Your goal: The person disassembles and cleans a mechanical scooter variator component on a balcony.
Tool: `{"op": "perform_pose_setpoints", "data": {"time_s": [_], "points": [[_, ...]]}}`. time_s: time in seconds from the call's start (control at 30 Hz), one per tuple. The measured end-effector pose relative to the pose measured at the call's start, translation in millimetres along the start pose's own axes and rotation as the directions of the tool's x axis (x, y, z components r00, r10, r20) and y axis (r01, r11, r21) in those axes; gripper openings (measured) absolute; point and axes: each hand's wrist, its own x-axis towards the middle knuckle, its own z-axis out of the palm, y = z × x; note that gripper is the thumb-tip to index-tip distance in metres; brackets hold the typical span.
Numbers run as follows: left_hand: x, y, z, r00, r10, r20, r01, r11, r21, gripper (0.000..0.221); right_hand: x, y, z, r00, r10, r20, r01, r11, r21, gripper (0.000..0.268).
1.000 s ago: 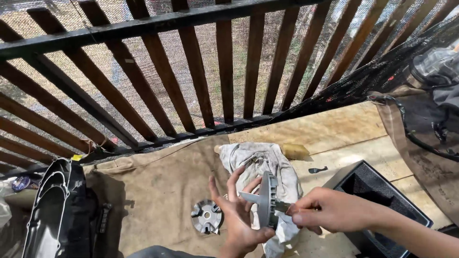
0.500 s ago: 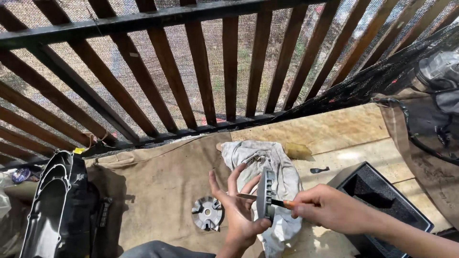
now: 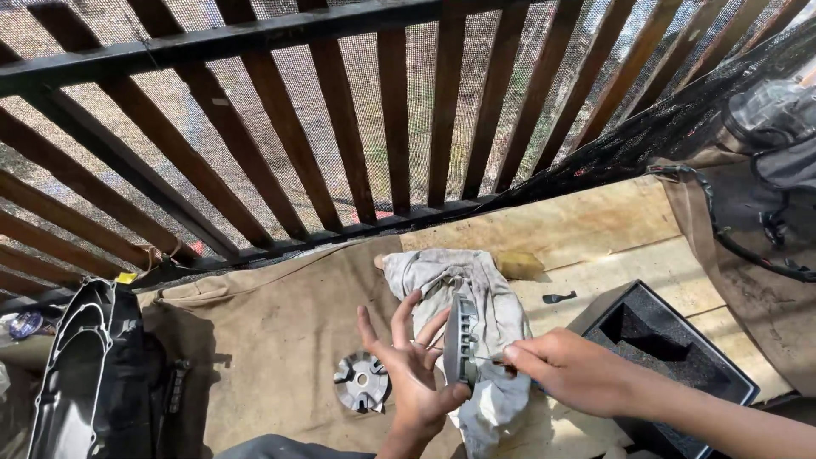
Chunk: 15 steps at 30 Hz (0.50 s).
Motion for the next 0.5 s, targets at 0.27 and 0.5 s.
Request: {"op": "perform_pose_setpoints", "data": {"time_s": [0.27,0.5], "points": [[-1.8,-3.8,9.8,1.0,-0.017,0.01,0.017,1.0,-0.02,0.166,3.1,9.0,-5.5,0.974,0.16,0.157,-0.212,0.885,0.413,0.02],[-4.1,-5.1,5.3,0.997,0.073,0.0,-0.073,0.997,0.027,0.165,1.5,-10.8,2.6,0.984,0.166,-0.063,-0.156,0.977,0.143,0.028]]}}
